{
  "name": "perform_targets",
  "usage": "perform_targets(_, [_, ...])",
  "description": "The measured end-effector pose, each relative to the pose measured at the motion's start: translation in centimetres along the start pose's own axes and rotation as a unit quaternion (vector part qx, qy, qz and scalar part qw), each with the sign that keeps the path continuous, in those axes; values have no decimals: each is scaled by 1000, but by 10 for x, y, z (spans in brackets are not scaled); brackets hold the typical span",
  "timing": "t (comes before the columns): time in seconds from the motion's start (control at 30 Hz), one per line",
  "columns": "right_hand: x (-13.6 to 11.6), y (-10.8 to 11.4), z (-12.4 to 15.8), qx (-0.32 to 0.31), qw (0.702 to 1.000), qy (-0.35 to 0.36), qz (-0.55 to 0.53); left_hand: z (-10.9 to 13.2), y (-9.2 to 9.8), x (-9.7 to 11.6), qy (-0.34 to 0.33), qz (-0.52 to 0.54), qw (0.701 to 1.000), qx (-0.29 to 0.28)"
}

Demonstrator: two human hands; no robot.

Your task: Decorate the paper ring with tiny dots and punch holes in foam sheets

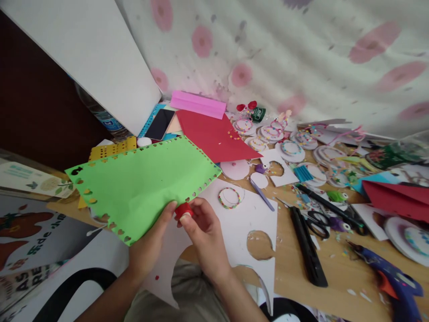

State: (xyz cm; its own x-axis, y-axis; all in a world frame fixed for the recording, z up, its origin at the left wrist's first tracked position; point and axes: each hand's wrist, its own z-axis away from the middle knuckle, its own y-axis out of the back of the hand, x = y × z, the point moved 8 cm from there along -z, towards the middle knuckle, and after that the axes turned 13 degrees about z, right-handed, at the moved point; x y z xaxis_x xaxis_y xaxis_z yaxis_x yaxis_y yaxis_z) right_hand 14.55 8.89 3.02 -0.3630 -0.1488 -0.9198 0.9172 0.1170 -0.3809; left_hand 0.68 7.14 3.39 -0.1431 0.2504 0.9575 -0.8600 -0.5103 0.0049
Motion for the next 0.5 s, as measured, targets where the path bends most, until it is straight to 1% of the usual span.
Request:
perform_targets(0.07, [2,0,0,5,1000,-13,-11,1,-5,7,-9,2,1000,-11])
perform_targets(0.2, [3,2,0,22,999,-20,-24,3,-13,17,-57,18,997,-47])
perform_targets(0.27, [3,2,0,23,999,-19,-26,2,-11,14,-60,21,997,-53])
perform_targets(0.33, [4,3,0,15,1000,-16,-20,0,-9,7,-48,29,997,-61])
perform_targets(0.43, [3,1,-1,1,1000,-15,-16,-2,-4,2,-46,65,995,-58])
perform_targets(0.5, [1,0,-3,-5,1000,-11,-15,-2,-5,1,-42,101,992,-67])
